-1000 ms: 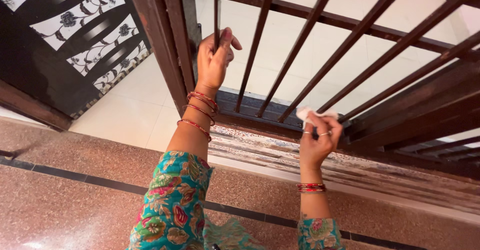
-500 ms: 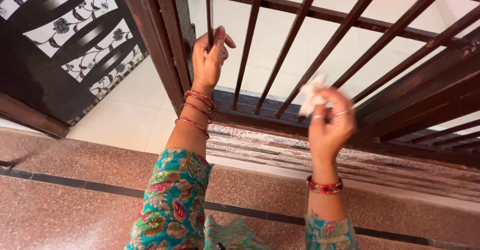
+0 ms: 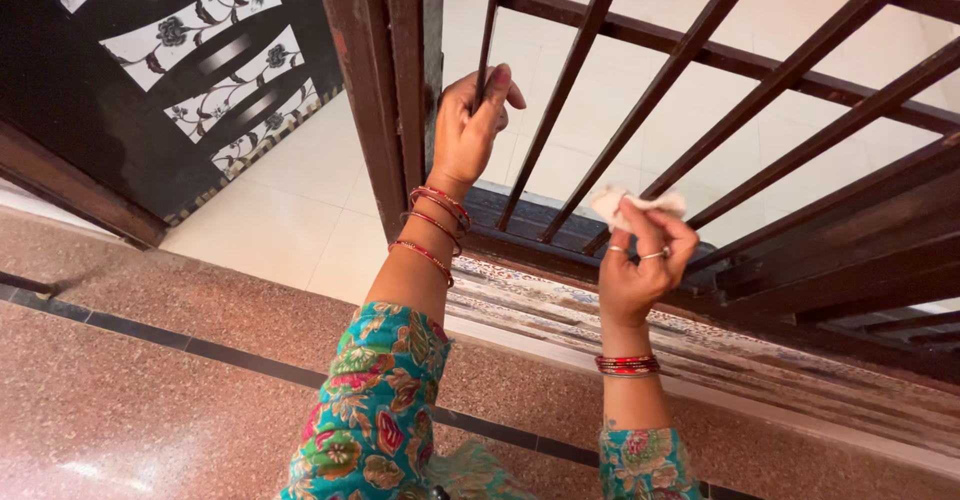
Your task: The person wipes a brown metal security gate with a white cloth, moving methodically along the horizontal and vertical bars. The person holds the gate with one hand while wiping with the other, covering multiple sections of the lower portion of the gate.
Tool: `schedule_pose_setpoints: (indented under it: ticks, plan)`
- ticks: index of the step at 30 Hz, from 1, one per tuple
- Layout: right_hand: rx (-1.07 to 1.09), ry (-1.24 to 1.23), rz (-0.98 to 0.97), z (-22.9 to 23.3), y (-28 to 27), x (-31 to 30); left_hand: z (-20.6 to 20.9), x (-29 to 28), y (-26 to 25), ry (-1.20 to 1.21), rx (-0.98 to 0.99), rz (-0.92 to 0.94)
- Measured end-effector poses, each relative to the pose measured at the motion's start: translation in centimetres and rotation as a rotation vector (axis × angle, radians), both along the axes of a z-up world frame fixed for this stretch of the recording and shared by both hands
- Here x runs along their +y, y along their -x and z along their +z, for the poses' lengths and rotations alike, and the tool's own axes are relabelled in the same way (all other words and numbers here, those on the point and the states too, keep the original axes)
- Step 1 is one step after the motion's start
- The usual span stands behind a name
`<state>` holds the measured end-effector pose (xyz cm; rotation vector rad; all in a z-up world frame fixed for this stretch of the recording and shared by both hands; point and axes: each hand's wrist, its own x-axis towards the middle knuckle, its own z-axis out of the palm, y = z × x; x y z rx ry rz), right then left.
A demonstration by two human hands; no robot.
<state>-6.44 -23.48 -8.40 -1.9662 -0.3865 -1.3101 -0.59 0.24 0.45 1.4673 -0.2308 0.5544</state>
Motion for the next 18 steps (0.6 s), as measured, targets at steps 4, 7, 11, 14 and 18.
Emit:
schedule_pose_setpoints:
  ticks: [4, 7, 11, 14, 18]
  plan:
    - [0.100, 0.033, -0.029, -2.5, 0.9, -0.2, -0.1, -0.1, 0.0, -0.001, 0.013, 0.002]
    - [0.218, 0.004, 0.023, -3.7, 1.8, -0.4, -0.2, -0.2, -0.1, 0.024, -0.017, -0.022]
    - [0.427, 0.078, 0.060, -3.8, 2.9, -0.8, -0.1, -0.4, 0.0, 0.045, -0.015, -0.035]
    - [0.701, 0.111, 0.134, -2.1, 4.1, -1.3, 0.1, -0.5, 0.2, 0.029, -0.025, -0.031]
    - [0.777, 0.137, 0.209, 2.3, 4.4, -1.2, 0.2, -0.4, 0.3, 0.030, -0.019, -0.042]
